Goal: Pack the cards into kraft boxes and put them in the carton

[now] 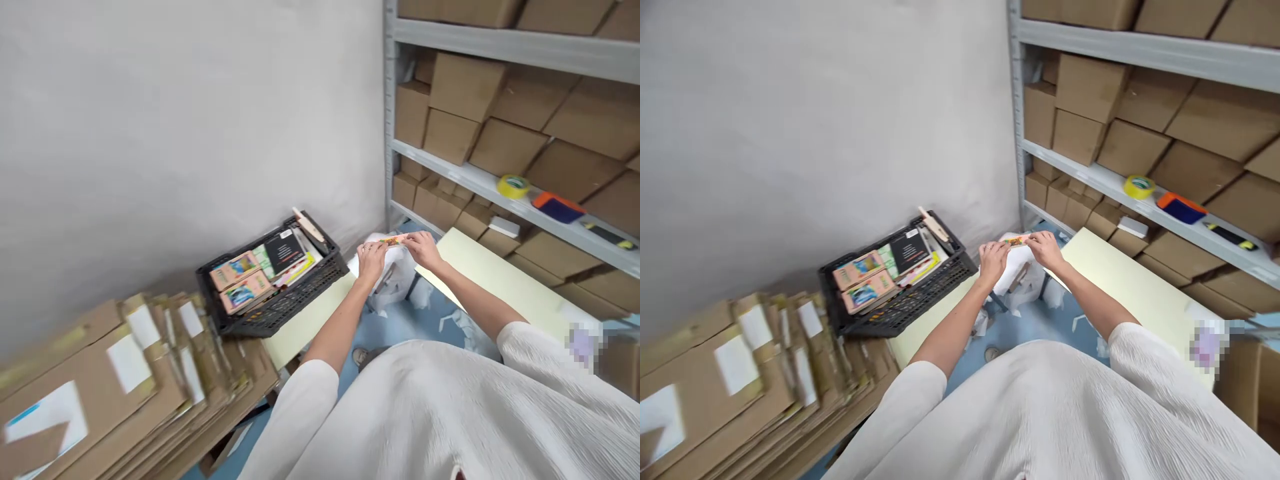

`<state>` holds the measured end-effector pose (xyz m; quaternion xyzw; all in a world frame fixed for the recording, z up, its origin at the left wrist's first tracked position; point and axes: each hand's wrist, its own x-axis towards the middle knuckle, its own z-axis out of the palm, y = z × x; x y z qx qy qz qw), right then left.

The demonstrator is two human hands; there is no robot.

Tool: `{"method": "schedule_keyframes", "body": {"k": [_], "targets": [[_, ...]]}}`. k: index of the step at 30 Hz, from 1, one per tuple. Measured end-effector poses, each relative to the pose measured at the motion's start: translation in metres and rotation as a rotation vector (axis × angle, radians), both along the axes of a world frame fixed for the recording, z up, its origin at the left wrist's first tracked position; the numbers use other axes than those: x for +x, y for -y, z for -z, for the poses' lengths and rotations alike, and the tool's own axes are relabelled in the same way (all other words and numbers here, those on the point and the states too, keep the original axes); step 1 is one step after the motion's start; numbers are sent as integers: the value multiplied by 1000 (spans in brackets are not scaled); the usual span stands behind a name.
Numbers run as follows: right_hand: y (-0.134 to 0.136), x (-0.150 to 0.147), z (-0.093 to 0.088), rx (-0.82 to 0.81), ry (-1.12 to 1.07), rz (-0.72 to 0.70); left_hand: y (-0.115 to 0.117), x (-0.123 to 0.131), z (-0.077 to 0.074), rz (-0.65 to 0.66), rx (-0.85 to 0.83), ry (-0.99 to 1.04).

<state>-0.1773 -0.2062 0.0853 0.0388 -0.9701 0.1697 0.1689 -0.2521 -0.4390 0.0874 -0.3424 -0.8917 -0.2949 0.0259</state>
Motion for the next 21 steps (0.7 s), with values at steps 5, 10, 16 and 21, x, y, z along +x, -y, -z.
{"method": "schedule_keyframes", "body": {"k": [5, 10, 16, 21], "targets": [[-78, 75, 29, 59, 77, 136, -93, 40, 30, 181, -40, 51], [-124, 130, 59, 45, 179, 250, -157, 64, 55, 361, -134, 63], [-159, 156, 96, 69, 267, 408, -213, 63, 81, 554, -188, 81], [-181, 147, 127, 62, 377, 528, -252, 43, 112, 681, -244, 24]]}}
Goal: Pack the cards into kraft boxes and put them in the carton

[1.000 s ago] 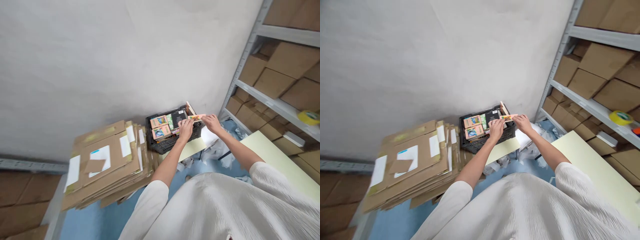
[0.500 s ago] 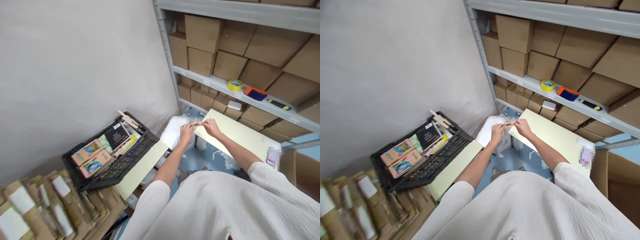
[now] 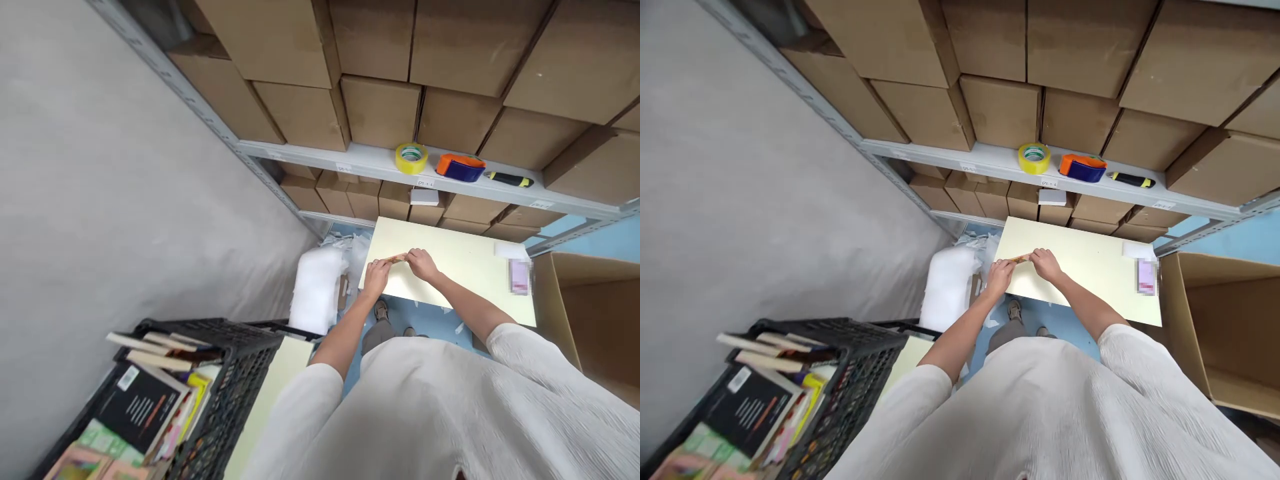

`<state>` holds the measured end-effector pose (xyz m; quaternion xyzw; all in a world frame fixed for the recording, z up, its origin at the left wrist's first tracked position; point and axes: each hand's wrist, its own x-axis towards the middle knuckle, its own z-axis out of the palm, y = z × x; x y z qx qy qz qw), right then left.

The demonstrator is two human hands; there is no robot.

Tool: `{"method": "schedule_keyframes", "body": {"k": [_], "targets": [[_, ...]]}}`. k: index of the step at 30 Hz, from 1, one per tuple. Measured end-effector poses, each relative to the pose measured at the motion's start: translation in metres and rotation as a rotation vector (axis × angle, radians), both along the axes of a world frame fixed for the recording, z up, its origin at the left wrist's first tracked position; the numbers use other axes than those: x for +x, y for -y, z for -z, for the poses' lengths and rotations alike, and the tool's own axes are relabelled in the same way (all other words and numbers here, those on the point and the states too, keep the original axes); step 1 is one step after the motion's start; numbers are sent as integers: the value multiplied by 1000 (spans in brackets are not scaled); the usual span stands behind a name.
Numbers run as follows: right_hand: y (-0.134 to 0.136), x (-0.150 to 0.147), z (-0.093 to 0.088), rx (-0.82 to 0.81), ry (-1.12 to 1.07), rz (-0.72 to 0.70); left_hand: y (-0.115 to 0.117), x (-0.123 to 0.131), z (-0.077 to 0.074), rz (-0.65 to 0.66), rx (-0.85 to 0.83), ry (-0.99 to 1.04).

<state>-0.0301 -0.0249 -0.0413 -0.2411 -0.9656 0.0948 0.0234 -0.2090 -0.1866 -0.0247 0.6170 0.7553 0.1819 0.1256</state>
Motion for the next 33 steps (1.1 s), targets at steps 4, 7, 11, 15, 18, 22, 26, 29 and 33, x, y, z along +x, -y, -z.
{"method": "schedule_keyframes", "body": {"k": [4, 7, 11, 15, 18, 22, 26, 29, 33], "targets": [[-12, -18, 17, -23, 90, 96, -26, -25, 22, 114, -34, -32], [-19, -32, 25, -56, 107, 173, -43, -40, 33, 185, -59, -10], [-25, -42, 36, -145, 81, 243, -59, -49, 44, 244, -146, 49], [-23, -43, 44, -203, 79, 296, -66, -52, 55, 216, -243, 73], [-16, -41, 48, -243, 98, 329, -68, -57, 62, 208, -325, 80], [0, -41, 58, -342, 130, 363, -72, -62, 71, 277, -407, 83], [16, -42, 69, -440, 182, 356, -73, -59, 81, 351, -478, 47], [19, -44, 74, -444, 243, 348, -73, -56, 87, 367, -539, 12], [9, -53, 77, -438, 349, 358, -77, -54, 90, 349, -611, -28]]}}
